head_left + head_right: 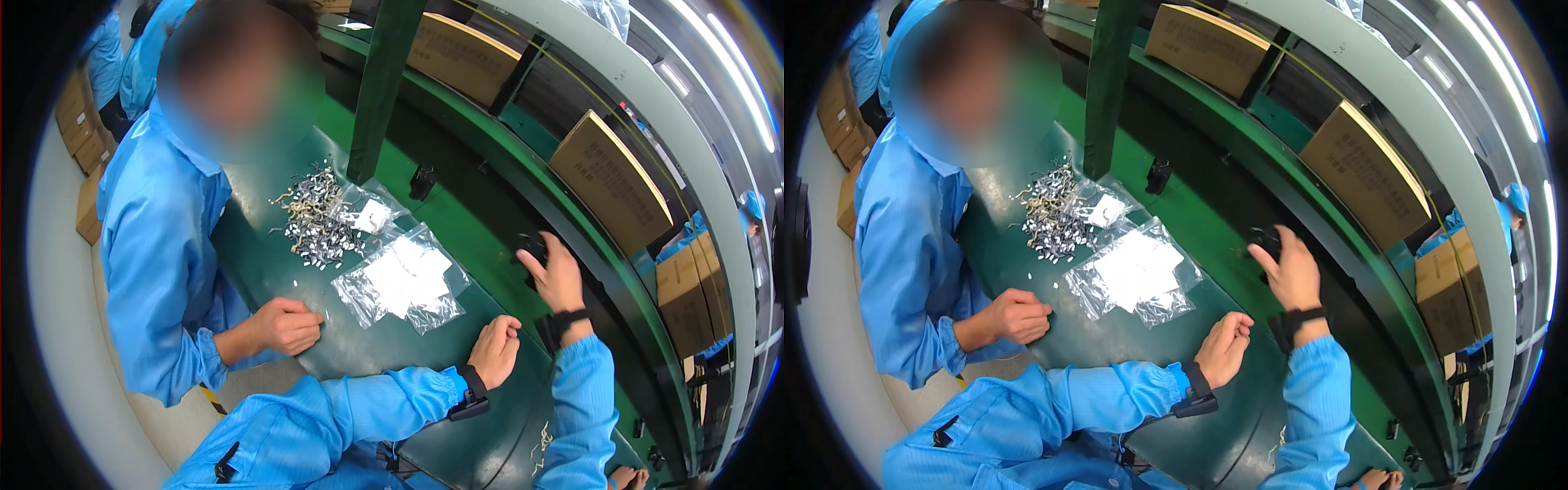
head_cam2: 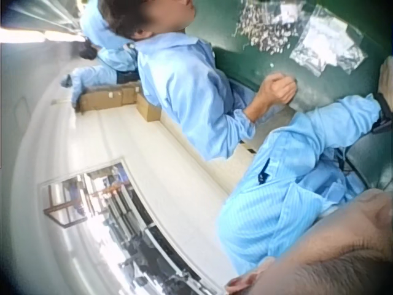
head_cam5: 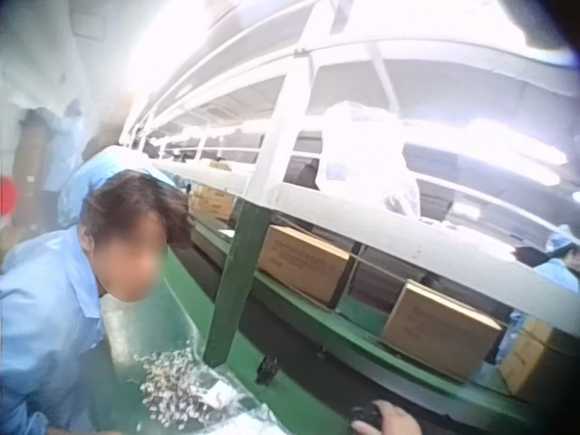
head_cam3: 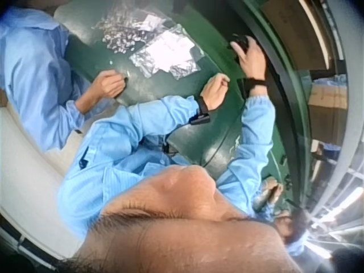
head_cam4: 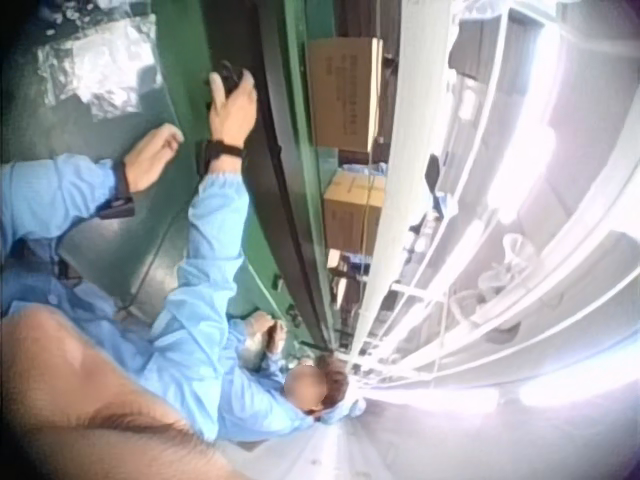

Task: The recorder is assembling small electronic components on a factory production line.

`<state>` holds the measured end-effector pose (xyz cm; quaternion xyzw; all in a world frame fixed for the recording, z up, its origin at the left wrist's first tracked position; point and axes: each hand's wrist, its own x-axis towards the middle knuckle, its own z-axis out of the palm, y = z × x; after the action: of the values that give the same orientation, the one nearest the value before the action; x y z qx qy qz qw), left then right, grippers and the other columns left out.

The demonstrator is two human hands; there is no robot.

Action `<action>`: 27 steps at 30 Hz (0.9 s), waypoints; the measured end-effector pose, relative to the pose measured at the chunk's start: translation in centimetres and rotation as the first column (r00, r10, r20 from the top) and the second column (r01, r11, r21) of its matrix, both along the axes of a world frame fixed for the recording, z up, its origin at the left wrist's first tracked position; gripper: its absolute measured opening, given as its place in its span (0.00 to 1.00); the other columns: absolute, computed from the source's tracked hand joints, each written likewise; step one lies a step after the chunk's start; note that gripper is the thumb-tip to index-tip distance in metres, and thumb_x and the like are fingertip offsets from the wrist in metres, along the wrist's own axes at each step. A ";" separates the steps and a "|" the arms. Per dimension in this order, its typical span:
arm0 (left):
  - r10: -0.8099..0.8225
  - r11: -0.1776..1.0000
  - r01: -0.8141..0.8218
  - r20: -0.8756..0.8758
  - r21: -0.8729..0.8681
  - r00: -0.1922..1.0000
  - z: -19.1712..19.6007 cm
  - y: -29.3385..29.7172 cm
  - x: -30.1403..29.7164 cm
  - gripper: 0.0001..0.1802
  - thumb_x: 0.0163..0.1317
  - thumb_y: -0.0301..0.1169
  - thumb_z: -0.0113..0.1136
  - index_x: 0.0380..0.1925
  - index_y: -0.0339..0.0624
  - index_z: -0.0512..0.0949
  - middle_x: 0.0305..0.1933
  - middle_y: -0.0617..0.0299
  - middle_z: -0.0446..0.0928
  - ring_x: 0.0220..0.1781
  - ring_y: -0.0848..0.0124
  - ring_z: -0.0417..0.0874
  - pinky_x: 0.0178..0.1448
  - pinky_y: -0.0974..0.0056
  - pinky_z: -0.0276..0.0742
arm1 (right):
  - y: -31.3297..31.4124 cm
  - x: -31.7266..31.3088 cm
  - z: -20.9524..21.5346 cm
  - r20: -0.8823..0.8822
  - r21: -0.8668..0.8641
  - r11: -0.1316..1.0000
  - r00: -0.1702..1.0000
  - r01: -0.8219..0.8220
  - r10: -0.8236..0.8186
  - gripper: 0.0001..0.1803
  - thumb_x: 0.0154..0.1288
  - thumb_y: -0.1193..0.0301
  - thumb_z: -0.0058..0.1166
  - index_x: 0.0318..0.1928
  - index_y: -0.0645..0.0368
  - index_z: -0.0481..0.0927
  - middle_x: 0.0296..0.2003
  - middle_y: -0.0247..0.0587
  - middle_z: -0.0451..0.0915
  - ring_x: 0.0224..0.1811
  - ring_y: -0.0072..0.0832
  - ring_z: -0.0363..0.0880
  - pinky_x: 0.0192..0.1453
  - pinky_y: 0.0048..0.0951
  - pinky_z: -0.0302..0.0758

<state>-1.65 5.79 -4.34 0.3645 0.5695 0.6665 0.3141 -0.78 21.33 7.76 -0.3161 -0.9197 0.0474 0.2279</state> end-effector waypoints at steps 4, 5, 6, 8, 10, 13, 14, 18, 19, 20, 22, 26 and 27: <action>-0.022 0.997 0.030 -0.127 0.066 0.992 0.4 0.2 0.8 0.13 0.60 0.24 0.51 0.46 0.37 0.73 0.45 0.50 0.76 0.49 0.53 0.77 0.57 0.52 0.73 | 2.8 -5.3 -2.4 0.106 -0.009 0.997 0.991 -0.078 0.078 0.32 0.65 0.45 0.60 0.56 0.60 0.75 0.43 0.57 0.83 0.46 0.54 0.83 0.48 0.48 0.79; -0.021 0.998 0.028 -0.110 0.064 0.994 0.6 0.2 1.0 0.14 0.60 0.24 0.51 0.47 0.37 0.73 0.46 0.50 0.76 0.49 0.52 0.77 0.57 0.52 0.72 | 3.0 -6.2 -3.1 0.098 -0.006 0.997 0.992 -0.075 0.075 0.32 0.65 0.45 0.60 0.56 0.60 0.75 0.43 0.57 0.83 0.46 0.54 0.83 0.48 0.48 0.79; -0.021 0.998 0.027 -0.092 0.062 0.996 0.7 0.3 1.1 0.16 0.60 0.25 0.51 0.49 0.36 0.72 0.47 0.49 0.76 0.50 0.52 0.76 0.57 0.51 0.72 | 3.3 -6.9 -3.8 0.140 0.020 0.997 0.988 -0.070 0.066 0.33 0.65 0.45 0.59 0.57 0.60 0.75 0.43 0.56 0.84 0.46 0.53 0.83 0.47 0.48 0.80; -0.009 0.999 0.011 -0.082 0.031 0.997 0.5 0.1 1.0 0.19 0.60 0.25 0.52 0.52 0.35 0.70 0.48 0.48 0.76 0.51 0.51 0.76 0.59 0.51 0.72 | 3.2 -8.3 -4.5 0.176 0.034 0.996 0.982 -0.081 0.074 0.33 0.66 0.44 0.58 0.57 0.59 0.75 0.43 0.56 0.84 0.46 0.53 0.83 0.47 0.48 0.80; -0.002 1.000 0.003 -0.064 0.028 0.998 0.6 -0.1 1.1 0.20 0.60 0.25 0.52 0.54 0.35 0.70 0.49 0.47 0.76 0.53 0.50 0.76 0.60 0.51 0.71 | 3.3 -8.5 -4.7 0.198 -0.004 0.999 0.980 -0.038 0.038 0.34 0.66 0.43 0.58 0.57 0.59 0.75 0.43 0.56 0.84 0.46 0.52 0.84 0.47 0.48 0.81; -0.031 0.999 0.034 -0.096 0.026 0.995 0.7 -0.3 0.8 0.23 0.59 0.24 0.51 0.57 0.35 0.68 0.49 0.48 0.75 0.55 0.52 0.75 0.62 0.52 0.71 | 3.1 -7.8 -4.0 0.234 0.005 1.000 0.972 -0.029 0.027 0.39 0.64 0.40 0.58 0.60 0.60 0.73 0.44 0.57 0.84 0.46 0.53 0.84 0.47 0.47 0.81; -0.035 0.999 0.039 -0.109 0.037 0.993 0.7 -0.3 0.7 0.23 0.59 0.24 0.51 0.57 0.35 0.68 0.49 0.48 0.75 0.54 0.52 0.75 0.61 0.52 0.71 | 2.9 -7.5 -3.8 0.249 0.022 1.000 0.968 -0.019 0.013 0.41 0.63 0.39 0.58 0.61 0.60 0.73 0.45 0.57 0.84 0.47 0.53 0.84 0.47 0.47 0.81; -0.013 0.998 0.019 -0.092 0.061 0.996 0.6 -0.2 0.8 0.23 0.58 0.24 0.54 0.56 0.35 0.69 0.48 0.48 0.75 0.51 0.50 0.75 0.59 0.51 0.71 | 3.4 -4.8 -3.3 0.238 0.014 1.000 0.971 0.015 -0.018 0.43 0.62 0.38 0.58 0.63 0.61 0.71 0.47 0.59 0.83 0.48 0.54 0.83 0.48 0.47 0.81; -0.008 0.997 0.014 -0.083 0.072 0.996 0.6 -0.2 0.9 0.23 0.58 0.24 0.54 0.56 0.35 0.68 0.47 0.48 0.74 0.51 0.50 0.75 0.59 0.51 0.71 | 3.7 -4.0 -3.5 0.220 0.045 0.999 0.975 0.022 -0.031 0.43 0.62 0.38 0.58 0.63 0.61 0.71 0.49 0.60 0.82 0.49 0.54 0.83 0.49 0.48 0.81; -0.002 0.997 0.008 -0.076 0.082 0.997 0.7 -0.2 0.9 0.24 0.58 0.23 0.54 0.57 0.36 0.67 0.46 0.49 0.74 0.50 0.49 0.74 0.59 0.50 0.70 | 3.8 -3.2 -3.7 0.202 0.077 0.997 0.978 0.028 -0.043 0.44 0.62 0.38 0.59 0.63 0.61 0.71 0.50 0.61 0.82 0.50 0.55 0.82 0.50 0.48 0.81; -0.011 0.997 0.018 -0.075 0.081 0.997 0.8 -0.2 1.0 0.26 0.58 0.23 0.54 0.58 0.36 0.66 0.46 0.49 0.73 0.49 0.49 0.74 0.59 0.50 0.70 | 3.7 -1.7 -4.3 0.236 0.031 0.996 0.968 0.079 -0.084 0.43 0.61 0.39 0.60 0.63 0.61 0.71 0.52 0.62 0.81 0.51 0.55 0.82 0.51 0.48 0.80; 0.001 0.994 0.008 -0.085 0.113 0.996 0.6 0.0 1.0 0.28 0.58 0.23 0.54 0.61 0.35 0.64 0.46 0.49 0.73 0.49 0.48 0.73 0.59 0.50 0.69 | 2.9 0.4 -5.4 0.206 -0.038 0.997 0.977 0.061 -0.052 0.41 0.60 0.42 0.63 0.63 0.60 0.72 0.51 0.59 0.80 0.49 0.56 0.82 0.51 0.48 0.81; -0.009 0.996 0.018 -0.101 0.092 0.995 0.3 0.1 1.0 0.28 0.59 0.23 0.52 0.62 0.35 0.63 0.46 0.49 0.73 0.50 0.50 0.73 0.60 0.51 0.69 | 2.7 0.8 -5.5 0.190 -0.034 0.999 0.981 0.041 -0.034 0.39 0.60 0.46 0.65 0.63 0.59 0.72 0.51 0.59 0.79 0.48 0.56 0.82 0.51 0.47 0.81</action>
<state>-0.65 5.85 -3.99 0.4154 0.5505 0.6710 0.2722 0.01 23.99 2.23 -0.3405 -0.9301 0.0302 0.1345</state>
